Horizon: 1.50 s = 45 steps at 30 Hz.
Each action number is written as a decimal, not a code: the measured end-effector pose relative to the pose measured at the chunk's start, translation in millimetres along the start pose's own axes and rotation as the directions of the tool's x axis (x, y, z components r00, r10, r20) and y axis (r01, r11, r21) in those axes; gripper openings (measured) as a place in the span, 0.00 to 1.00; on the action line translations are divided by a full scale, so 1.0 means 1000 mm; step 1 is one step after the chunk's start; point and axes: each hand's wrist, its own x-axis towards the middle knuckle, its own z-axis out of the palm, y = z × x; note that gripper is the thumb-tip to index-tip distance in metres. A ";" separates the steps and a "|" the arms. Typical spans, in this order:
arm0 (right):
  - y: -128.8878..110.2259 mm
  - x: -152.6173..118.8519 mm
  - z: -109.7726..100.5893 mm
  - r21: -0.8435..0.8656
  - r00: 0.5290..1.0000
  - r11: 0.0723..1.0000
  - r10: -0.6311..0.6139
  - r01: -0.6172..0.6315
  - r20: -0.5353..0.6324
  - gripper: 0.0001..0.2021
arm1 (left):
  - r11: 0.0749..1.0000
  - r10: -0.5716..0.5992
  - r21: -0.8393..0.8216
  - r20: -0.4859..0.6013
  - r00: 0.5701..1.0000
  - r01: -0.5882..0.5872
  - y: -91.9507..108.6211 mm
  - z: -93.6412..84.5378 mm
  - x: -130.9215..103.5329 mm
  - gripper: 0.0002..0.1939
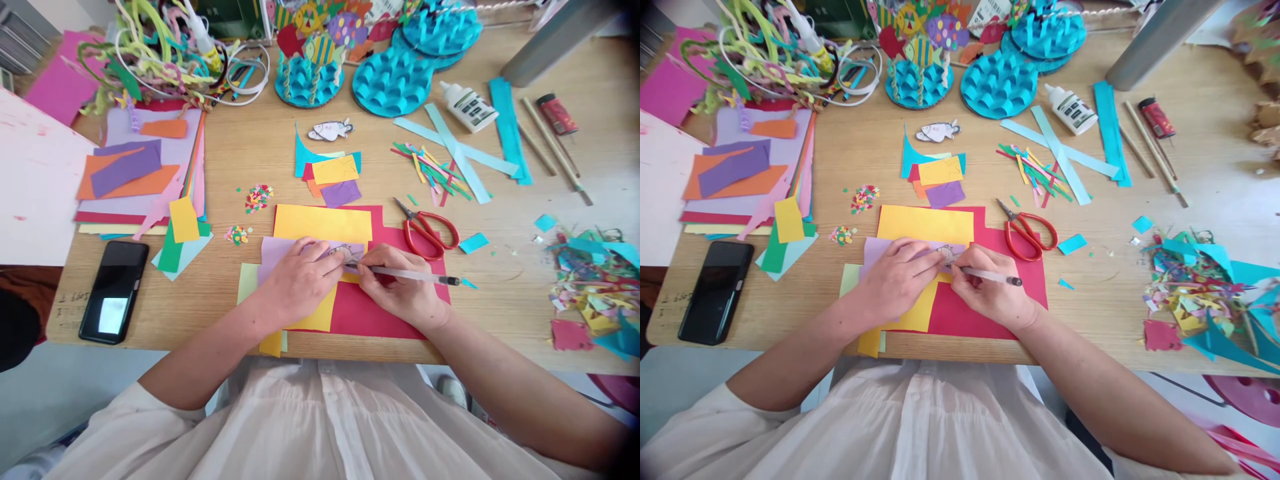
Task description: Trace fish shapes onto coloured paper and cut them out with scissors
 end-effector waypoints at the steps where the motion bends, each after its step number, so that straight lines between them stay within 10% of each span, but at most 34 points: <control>1: 0.000 0.000 0.000 -0.001 1.000 1.000 -0.002 0.002 -0.004 0.07 | 1.000 0.004 -0.009 -0.005 1.000 -0.004 -0.001 0.001 0.000 0.12; 45: -0.003 0.003 -0.007 0.057 0.989 0.987 0.150 -0.149 -0.001 0.07 | 0.998 -0.009 -0.063 -0.056 0.998 0.006 -0.003 0.003 0.001 0.15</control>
